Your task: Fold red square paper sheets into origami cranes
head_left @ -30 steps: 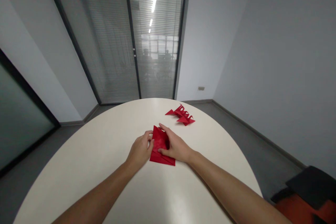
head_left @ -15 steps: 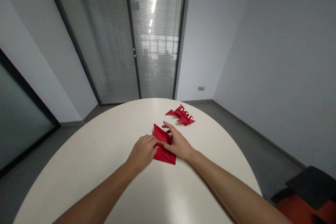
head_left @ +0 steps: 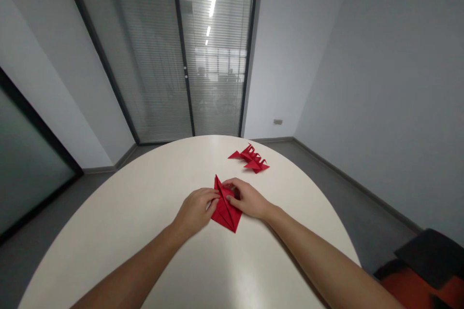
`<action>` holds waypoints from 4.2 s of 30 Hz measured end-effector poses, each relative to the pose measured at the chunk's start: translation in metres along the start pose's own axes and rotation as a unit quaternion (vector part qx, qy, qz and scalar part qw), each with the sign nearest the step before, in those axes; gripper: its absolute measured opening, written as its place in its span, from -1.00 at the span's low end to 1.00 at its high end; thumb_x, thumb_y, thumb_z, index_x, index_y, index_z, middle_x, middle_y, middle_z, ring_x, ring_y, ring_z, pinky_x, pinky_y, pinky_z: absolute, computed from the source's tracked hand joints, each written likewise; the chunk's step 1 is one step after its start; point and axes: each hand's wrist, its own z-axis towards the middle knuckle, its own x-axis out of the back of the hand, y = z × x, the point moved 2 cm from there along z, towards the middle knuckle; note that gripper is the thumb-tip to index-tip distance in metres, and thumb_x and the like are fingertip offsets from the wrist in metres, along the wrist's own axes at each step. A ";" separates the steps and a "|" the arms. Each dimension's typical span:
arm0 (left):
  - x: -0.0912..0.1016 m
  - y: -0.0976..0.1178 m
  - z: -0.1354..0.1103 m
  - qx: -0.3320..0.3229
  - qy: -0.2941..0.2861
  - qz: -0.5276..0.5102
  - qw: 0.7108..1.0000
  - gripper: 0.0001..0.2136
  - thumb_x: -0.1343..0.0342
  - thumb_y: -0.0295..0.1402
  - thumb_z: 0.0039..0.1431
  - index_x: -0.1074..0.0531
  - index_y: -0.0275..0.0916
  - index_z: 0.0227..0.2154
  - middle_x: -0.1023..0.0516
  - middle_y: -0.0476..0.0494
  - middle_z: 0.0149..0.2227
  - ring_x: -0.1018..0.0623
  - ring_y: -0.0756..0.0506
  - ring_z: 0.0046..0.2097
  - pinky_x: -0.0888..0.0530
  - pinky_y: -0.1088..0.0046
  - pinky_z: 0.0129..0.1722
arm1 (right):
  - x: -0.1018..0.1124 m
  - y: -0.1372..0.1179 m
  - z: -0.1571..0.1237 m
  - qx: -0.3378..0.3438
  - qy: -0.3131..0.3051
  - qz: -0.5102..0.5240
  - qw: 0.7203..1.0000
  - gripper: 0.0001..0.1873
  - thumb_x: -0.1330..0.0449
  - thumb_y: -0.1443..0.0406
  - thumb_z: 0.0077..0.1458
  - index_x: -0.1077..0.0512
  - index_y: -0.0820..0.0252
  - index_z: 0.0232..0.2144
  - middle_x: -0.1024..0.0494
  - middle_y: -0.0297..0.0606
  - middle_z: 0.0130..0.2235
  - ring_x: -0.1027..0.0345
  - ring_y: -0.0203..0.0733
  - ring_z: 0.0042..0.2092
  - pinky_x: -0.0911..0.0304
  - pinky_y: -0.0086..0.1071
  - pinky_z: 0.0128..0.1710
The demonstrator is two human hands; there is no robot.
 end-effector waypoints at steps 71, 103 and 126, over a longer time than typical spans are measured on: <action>0.004 0.007 -0.007 -0.054 -0.028 -0.021 0.998 -0.74 -0.11 -0.47 0.19 -0.45 -0.16 -0.06 -0.55 -0.19 0.03 -0.50 -0.21 0.08 -0.40 0.11 0.16 | 0.001 0.009 -0.004 0.042 -0.044 -0.175 0.983 -0.53 -0.06 0.23 0.33 -0.33 0.12 0.24 -0.34 -0.04 0.28 -0.15 0.16 0.32 -0.05 0.19 0.27; 0.005 0.015 -0.005 -0.096 -0.053 0.019 0.994 -0.70 -0.09 -0.50 0.21 -0.55 -0.13 -0.05 -0.54 -0.12 0.12 -0.48 -0.20 0.15 -0.38 0.09 0.18 | -0.006 -0.019 -0.007 -0.024 -0.169 -0.172 0.970 -0.28 0.20 -0.01 0.41 0.02 0.34 0.41 -0.01 0.02 0.42 0.17 0.06 0.44 0.29 0.07 0.42; 0.004 0.010 -0.008 -0.083 -0.027 0.078 0.993 -0.68 -0.06 -0.44 0.26 -0.51 -0.19 0.04 -0.58 -0.20 0.09 -0.55 -0.20 0.09 -0.42 0.07 0.15 | 0.004 -0.002 -0.008 -0.061 -0.155 -0.219 0.961 -0.17 -0.01 -0.03 0.30 0.02 0.39 0.40 0.05 0.08 0.42 0.25 0.10 0.45 0.30 0.10 0.40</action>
